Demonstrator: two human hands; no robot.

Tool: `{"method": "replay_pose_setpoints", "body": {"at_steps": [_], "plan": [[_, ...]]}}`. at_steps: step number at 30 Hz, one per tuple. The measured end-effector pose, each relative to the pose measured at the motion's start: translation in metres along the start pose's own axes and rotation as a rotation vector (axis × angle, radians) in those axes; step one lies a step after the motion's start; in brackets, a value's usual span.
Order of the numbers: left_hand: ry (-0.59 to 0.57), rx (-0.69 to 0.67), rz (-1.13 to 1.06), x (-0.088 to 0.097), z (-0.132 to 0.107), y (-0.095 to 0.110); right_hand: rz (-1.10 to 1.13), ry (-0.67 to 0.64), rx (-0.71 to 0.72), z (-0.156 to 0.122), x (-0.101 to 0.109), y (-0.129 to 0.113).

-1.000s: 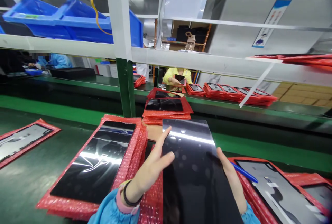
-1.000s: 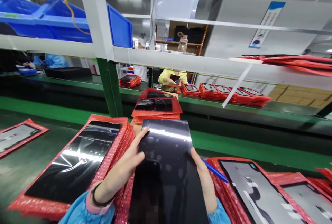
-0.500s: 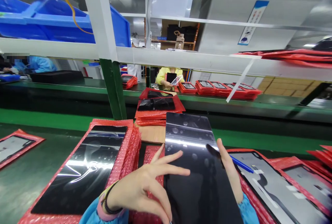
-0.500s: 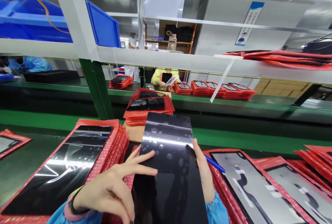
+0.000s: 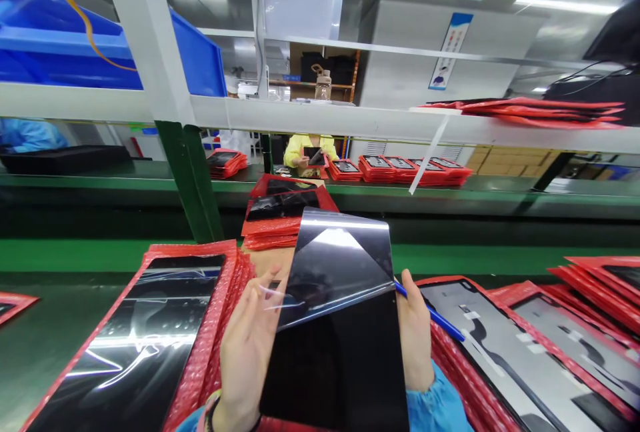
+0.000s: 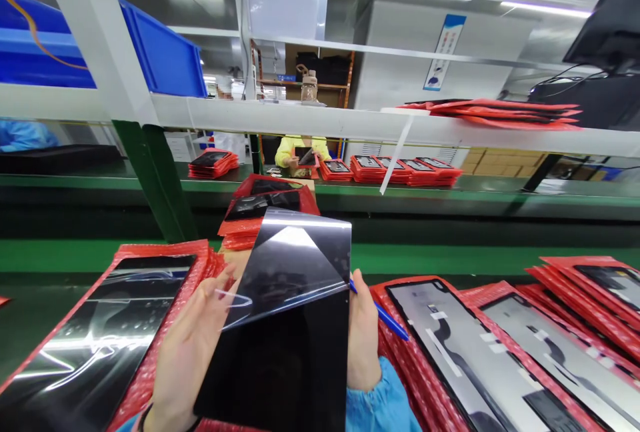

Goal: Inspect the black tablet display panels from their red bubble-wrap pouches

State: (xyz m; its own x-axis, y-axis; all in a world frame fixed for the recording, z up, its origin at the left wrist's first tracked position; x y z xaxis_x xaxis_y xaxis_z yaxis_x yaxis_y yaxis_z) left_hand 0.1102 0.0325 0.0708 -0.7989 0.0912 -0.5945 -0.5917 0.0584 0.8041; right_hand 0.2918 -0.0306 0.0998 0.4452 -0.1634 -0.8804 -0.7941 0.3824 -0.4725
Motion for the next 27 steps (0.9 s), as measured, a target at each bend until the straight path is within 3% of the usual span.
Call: {"method": "replay_pose_setpoints", "body": {"at_steps": [6,9,12,15,18,21,25,27], "plan": [[0.148,0.159,-0.041,0.005,-0.003,-0.001,0.134,0.034,-0.047,0.002,0.012,0.005],[0.136,0.209,-0.069,0.004,-0.003,-0.002,0.101,0.065,-0.126,0.001,0.013,0.01],[0.027,0.093,-0.049,0.001,0.0,0.002,0.01,0.049,-0.153,-0.001,0.011,0.012],[-0.145,0.021,0.031,-0.005,0.001,0.001,-0.105,0.079,0.013,-0.003,0.014,0.003],[-0.234,0.001,0.157,-0.007,0.004,-0.002,-0.253,0.075,0.117,-0.005,0.015,-0.007],[-0.242,-0.159,0.334,-0.008,0.007,0.004,-0.486,-0.083,0.115,-0.012,0.005,-0.013],[-0.075,-0.365,0.451,-0.007,0.004,0.02,-0.629,-0.259,0.086,-0.03,-0.006,-0.007],[-0.024,-0.386,0.43,-0.006,0.001,0.025,-0.625,-0.3,0.118,-0.037,-0.005,-0.003]]}}
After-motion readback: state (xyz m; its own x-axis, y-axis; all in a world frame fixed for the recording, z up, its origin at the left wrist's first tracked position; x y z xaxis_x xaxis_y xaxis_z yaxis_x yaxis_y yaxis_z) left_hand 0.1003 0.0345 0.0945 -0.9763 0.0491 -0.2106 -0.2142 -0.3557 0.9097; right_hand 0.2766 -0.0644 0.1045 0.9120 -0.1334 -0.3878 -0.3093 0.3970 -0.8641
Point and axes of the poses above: each hand's wrist, its own z-axis towards the middle knuckle, its own x-axis out of the back of the hand, y = z × x, the point moved 5 cm from there along z, towards the middle knuckle, and after that the axes turned 13 degrees about z, right-handed, at the moved point
